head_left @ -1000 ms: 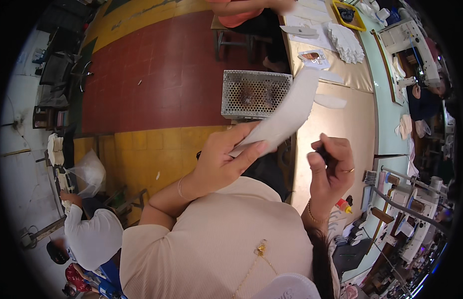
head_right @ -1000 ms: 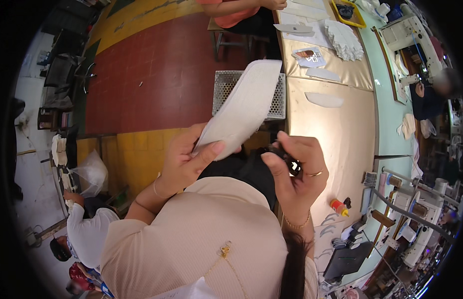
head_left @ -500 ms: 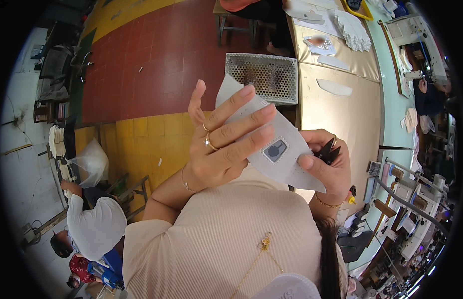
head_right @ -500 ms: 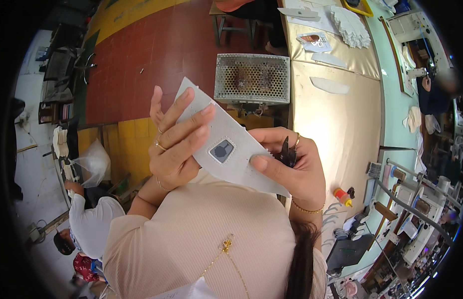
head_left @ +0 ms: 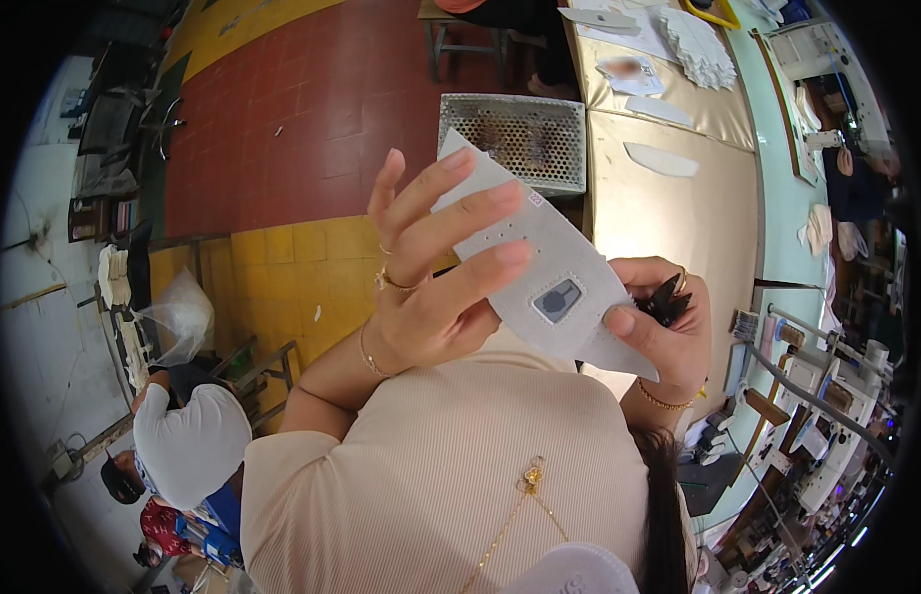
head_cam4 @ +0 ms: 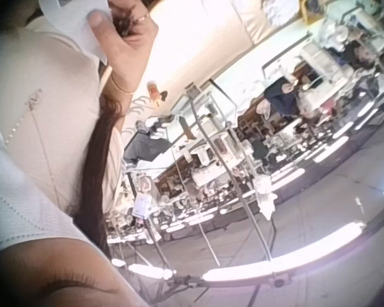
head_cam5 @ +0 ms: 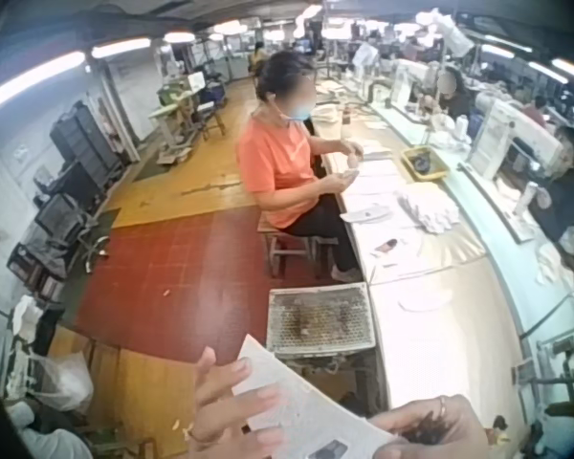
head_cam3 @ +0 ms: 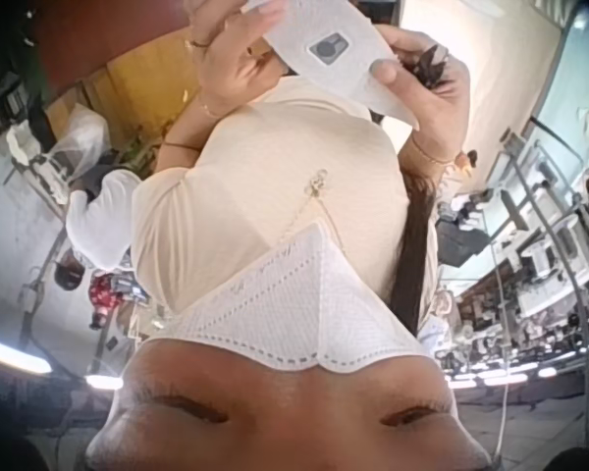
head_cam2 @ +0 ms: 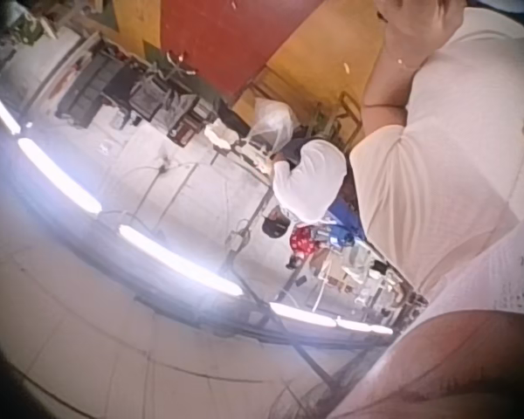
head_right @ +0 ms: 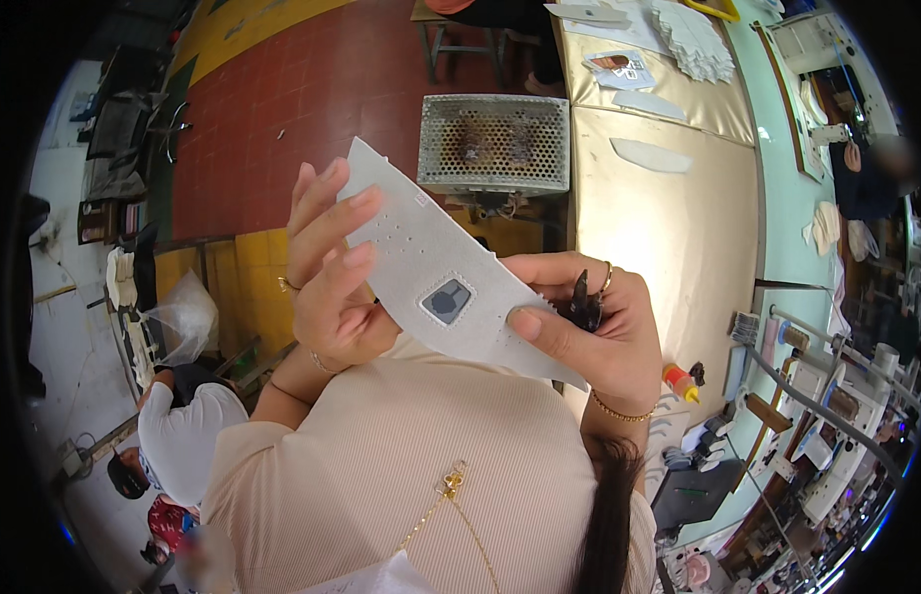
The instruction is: The person picks up a white fabric part, walks to a workstation, and uses scissors to trim the edges. She then folds the trimmed part and places it on the table.
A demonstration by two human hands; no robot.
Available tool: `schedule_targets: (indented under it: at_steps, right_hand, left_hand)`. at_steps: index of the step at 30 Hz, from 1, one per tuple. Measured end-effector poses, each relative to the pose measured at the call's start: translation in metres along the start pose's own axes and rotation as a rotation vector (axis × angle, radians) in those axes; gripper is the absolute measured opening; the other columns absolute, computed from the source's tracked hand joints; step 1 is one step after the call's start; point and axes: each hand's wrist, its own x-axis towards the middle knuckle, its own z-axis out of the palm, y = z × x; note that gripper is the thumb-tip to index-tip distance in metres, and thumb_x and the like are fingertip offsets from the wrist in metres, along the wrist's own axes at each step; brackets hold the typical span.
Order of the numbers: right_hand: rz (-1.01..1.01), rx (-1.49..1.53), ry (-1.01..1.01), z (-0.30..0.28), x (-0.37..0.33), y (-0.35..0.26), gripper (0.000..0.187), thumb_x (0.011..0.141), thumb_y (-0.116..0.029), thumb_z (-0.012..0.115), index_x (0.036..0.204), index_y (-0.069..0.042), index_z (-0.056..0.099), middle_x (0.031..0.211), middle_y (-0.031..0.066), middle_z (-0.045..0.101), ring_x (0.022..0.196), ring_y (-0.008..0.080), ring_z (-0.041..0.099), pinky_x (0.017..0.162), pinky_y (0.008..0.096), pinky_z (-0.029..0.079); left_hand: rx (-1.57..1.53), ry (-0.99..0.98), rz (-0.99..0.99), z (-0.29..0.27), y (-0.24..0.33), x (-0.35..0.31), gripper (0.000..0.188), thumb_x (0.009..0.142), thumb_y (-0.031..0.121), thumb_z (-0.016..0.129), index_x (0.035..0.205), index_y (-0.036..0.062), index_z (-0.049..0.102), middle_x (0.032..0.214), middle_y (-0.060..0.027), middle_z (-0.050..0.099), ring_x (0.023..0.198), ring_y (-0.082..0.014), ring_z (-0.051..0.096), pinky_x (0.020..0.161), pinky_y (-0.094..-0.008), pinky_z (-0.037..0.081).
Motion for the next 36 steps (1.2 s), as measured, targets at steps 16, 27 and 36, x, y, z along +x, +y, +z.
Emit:
schedule_targets:
  at_steps: [16, 27, 36]
  right_hand:
    - [0.042, -0.009, 0.068, -0.018, -0.015, -0.010, 0.031, 0.076, -0.002, 0.070, 0.105, 0.007, 0.064, 0.092, 0.0139, 0.069, 0.081, 0.0160, 0.066, 0.074, 0.0254, 0.051]
    - [0.072, 0.048, 0.052, -0.031, -0.015, -0.013, 0.034, 0.076, 0.000, 0.069, 0.108, 0.009, 0.062, 0.093, 0.0178, 0.069, 0.081, 0.0179, 0.068, 0.074, 0.0264, 0.052]
    - [0.061, 0.035, 0.036, -0.036, -0.014, -0.013, 0.034, 0.077, -0.001, 0.068, 0.109, 0.009, 0.062, 0.094, 0.0180, 0.069, 0.082, 0.0181, 0.067, 0.075, 0.0270, 0.052]
  left_hand:
    - [0.110, -0.016, 0.054, 0.017, 0.006, 0.002, 0.033, 0.066, 0.010, 0.075, 0.093, 0.0286, 0.068, 0.125, -0.0041, 0.053, 0.126, -0.0334, 0.040, 0.111, -0.0486, 0.017]
    - [0.246, -0.028, 0.074, 0.023, 0.011, 0.005, 0.025, 0.067, 0.020, 0.080, 0.086, 0.0328, 0.070, 0.124, -0.0007, 0.050, 0.127, -0.0295, 0.033, 0.109, -0.0483, 0.021]
    - [0.293, -0.004, 0.113, 0.027, 0.009, 0.005, 0.022, 0.067, 0.022, 0.079, 0.084, 0.0339, 0.070, 0.124, -0.0001, 0.049, 0.127, -0.0295, 0.032, 0.107, -0.0489, 0.022]
